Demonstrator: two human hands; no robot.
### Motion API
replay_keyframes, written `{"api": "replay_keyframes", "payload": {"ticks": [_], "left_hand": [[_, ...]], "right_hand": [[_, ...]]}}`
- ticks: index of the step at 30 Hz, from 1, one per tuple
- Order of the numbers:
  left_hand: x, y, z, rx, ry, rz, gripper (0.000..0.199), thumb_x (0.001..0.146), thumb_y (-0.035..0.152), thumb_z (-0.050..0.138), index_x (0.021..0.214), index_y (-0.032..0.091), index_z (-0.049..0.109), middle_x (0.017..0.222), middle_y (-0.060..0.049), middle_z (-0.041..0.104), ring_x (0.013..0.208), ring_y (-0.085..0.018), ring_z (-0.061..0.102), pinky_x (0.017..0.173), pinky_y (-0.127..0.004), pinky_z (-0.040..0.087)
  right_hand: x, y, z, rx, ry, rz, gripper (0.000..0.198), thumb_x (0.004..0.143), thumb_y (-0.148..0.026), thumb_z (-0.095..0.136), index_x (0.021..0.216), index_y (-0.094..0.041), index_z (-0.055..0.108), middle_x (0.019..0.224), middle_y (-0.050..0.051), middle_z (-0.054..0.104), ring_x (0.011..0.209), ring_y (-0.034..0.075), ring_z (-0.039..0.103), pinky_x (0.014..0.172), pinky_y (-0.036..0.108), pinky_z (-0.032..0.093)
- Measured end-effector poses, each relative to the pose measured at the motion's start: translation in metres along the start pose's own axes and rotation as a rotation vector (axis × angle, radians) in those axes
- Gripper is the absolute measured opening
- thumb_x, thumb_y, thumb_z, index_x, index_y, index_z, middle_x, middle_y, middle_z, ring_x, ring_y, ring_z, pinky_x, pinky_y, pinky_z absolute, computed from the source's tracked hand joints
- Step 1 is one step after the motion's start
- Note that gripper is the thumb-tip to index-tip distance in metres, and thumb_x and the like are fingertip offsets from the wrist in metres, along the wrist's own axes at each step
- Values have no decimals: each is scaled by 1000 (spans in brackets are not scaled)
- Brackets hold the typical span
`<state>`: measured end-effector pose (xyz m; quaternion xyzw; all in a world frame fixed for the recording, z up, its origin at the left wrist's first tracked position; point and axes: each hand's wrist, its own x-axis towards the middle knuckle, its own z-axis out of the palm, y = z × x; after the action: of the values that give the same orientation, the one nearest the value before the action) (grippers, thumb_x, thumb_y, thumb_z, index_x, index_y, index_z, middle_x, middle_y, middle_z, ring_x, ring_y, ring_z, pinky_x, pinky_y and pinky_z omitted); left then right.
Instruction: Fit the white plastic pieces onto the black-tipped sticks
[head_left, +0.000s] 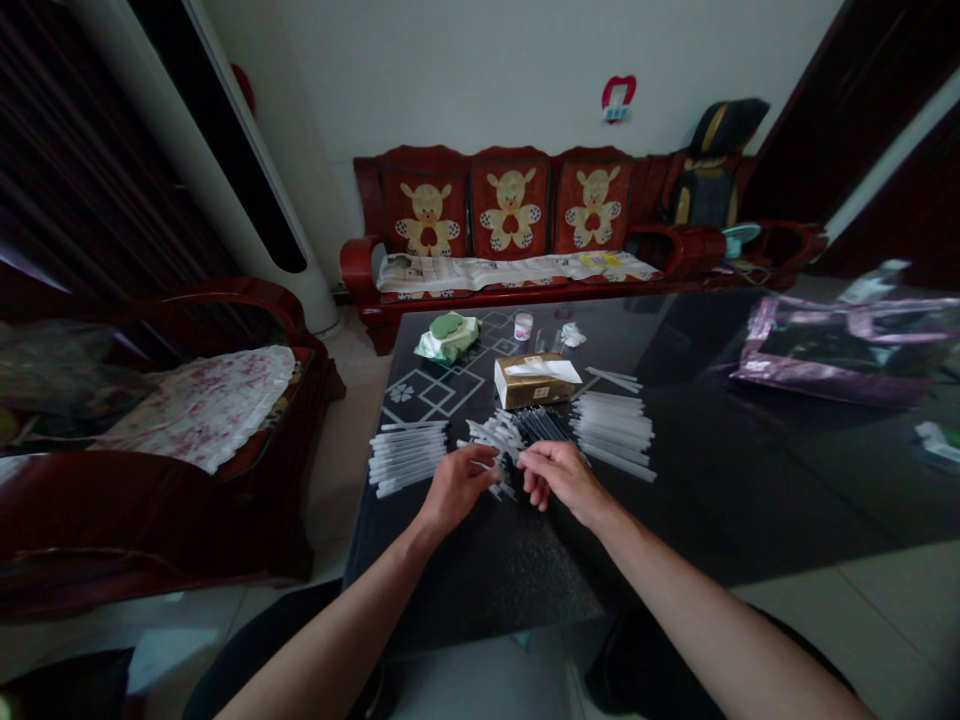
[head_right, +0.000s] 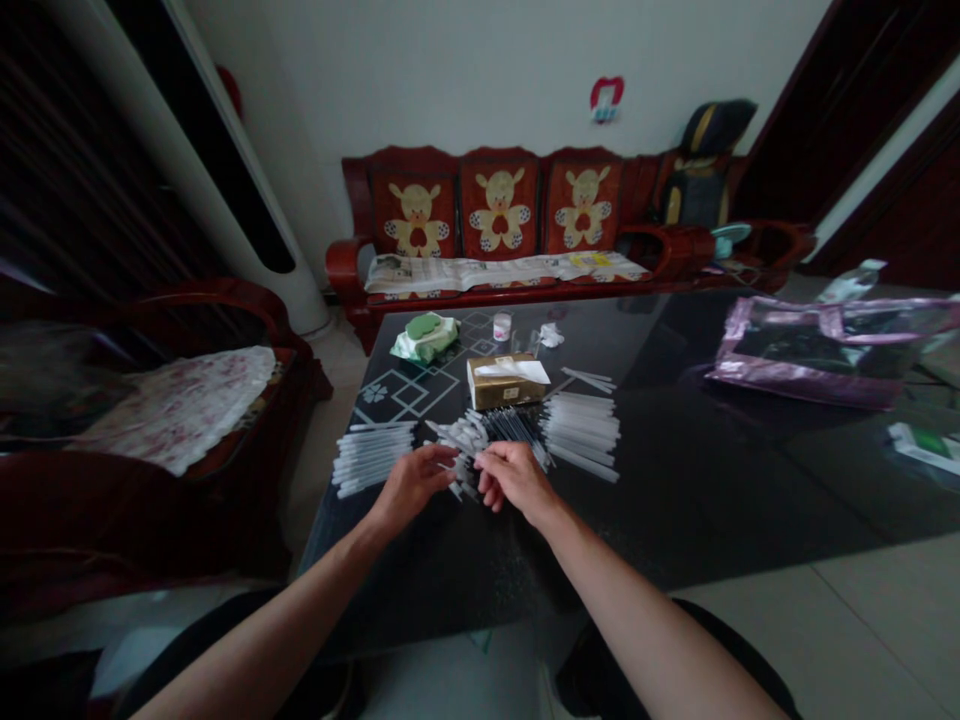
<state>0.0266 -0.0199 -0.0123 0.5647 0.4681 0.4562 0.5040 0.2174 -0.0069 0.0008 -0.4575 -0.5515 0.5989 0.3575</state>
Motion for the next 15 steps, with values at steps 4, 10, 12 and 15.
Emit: {"api": "replay_keyframes", "payload": {"ticks": [4,10,12,15], "left_hand": [[-1,-8,-3,524,-74,203,18,75,14,62,88,22,72,87,-5,65,81,-19,59,76,-28,42],[-7,-5,1,908,-222,246,17,79,10,54,90,20,64,97,-7,60,93,-21,55,80,-28,40],[-8,-2,1,975,-243,237,14,79,12,55,88,20,62,96,-7,59,94,-21,54,79,-28,40],[-9,-2,-1,1027,-277,231,11,80,14,56,88,20,61,93,-7,59,95,-22,53,79,-29,40]], "right_hand": [[2,2,-13,16,125,24,33,79,-46,58,81,-13,60,51,-1,61,36,11,54,30,19,41],[0,7,-22,38,108,32,30,79,-44,59,84,-14,59,53,0,63,38,12,57,31,19,42],[-1,9,-24,37,105,33,29,78,-43,61,82,-15,58,54,0,63,38,12,57,32,19,42],[-2,11,-27,27,103,43,30,77,-44,61,82,-15,57,55,0,64,39,12,58,32,19,42]]}}
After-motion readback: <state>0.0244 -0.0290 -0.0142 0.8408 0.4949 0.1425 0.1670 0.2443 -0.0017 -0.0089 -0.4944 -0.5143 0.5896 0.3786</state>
